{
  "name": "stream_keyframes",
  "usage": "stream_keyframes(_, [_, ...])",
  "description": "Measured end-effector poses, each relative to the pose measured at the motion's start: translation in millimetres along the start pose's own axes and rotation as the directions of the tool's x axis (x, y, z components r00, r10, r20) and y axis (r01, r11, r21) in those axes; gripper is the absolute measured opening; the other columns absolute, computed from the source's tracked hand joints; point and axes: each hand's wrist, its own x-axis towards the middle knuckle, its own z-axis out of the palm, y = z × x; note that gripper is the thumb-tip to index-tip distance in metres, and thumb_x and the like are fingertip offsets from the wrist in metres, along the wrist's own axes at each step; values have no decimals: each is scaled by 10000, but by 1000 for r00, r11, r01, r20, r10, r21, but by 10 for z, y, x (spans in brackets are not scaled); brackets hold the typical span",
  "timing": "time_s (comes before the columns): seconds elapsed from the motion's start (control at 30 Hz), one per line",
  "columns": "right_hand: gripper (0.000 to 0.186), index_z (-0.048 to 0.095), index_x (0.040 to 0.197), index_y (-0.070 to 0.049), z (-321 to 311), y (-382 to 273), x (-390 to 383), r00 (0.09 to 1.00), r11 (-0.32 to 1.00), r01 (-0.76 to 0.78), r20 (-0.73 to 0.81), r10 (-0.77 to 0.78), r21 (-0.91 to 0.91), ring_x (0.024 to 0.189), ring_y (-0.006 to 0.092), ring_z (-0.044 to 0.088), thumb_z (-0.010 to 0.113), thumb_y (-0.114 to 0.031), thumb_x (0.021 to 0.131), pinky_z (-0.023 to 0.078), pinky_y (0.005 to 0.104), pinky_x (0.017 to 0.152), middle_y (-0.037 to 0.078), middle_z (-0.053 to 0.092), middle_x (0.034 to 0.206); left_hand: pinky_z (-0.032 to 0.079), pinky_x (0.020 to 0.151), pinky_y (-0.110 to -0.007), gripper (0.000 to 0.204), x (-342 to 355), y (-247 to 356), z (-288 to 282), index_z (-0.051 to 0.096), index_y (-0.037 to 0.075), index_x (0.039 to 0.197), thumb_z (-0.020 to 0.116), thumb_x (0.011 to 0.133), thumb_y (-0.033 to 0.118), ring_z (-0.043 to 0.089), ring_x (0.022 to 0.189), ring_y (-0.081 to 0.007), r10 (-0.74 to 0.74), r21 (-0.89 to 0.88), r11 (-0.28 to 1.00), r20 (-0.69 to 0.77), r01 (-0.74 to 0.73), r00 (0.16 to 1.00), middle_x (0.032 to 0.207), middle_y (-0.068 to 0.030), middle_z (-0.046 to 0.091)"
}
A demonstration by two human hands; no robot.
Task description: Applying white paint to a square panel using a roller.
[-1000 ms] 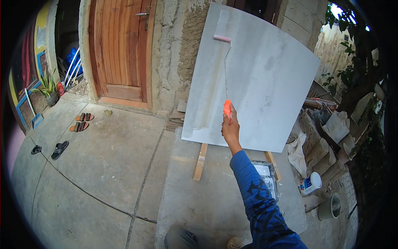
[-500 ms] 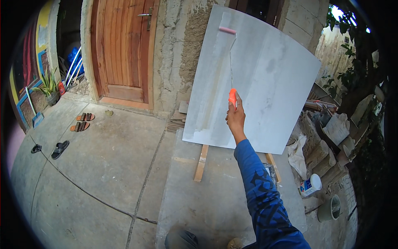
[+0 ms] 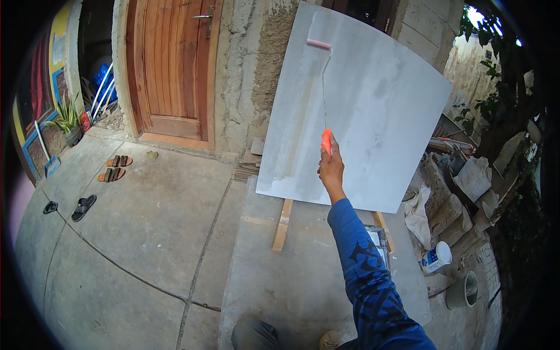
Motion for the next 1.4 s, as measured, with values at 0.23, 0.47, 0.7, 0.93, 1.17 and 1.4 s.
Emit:
stream_keyframes(0.23, [525,389,1513,-211,137,959,-1059,999,997,-28,34,31,-78,1103,393,636,491,-169,1000,508,416,935,194,600,1341,79,1128,-732,1413,96,-71,117,-149,103,1569,642,653,832,-62,1433,-611,64,64,996,-74,-59,995,1548,-418,-108])
stream_keyframes(0.47, [502,414,1499,-158,-87,672,-1155,999,999,-16,38,17,-29,1107,358,649,502,-151,1004,502,391,947,194,599,1345,114,1144,-707,1436,79,-45,119,-135,120,1574,672,622,830,1,1434,-614,-16,70,997,-90,22,996,1556,-408,-94])
stream_keyframes(0.7, [501,411,1506,-155,-230,-453,349,982,986,158,-92,-162,-48,925,256,680,488,-204,1014,527,356,870,164,654,1255,129,1130,-724,1408,116,-42,127,-79,111,1586,638,627,851,27,1441,-599,36,147,989,-107,-20,994,1586,-364,-52])
stream_keyframes(0.93, [499,440,1492,-140,-348,-1142,814,989,993,122,-88,-122,-9,588,138,562,484,-228,1003,515,322,612,89,654,854,113,1086,-782,1399,291,-141,491,-93,97,1582,596,644,873,-58,1451,-577,154,415,910,-341,2,927,1594,-346,-6])
stream_keyframes(1.17, [502,436,1489,-137,-255,-999,1033,982,986,155,-104,-160,-60,996,285,680,477,-235,999,528,375,897,177,667,1208,106,1073,-795,1368,150,-60,192,-92,88,1581,557,672,878,-87,1440,-594,13,238,971,-18,-8,1000,1617,-289,-61])
stream_keyframes(1.4, [504,431,1489,-135,-222,-828,916,988,989,129,-78,-135,-79,1191,356,603,473,-230,996,461,404,1033,201,606,1327,111,1097,-764,1380,129,-103,230,-111,91,1577,585,664,858,-58,1438,-605,14,29,1000,-127,-11,992,1578,-372,-81])
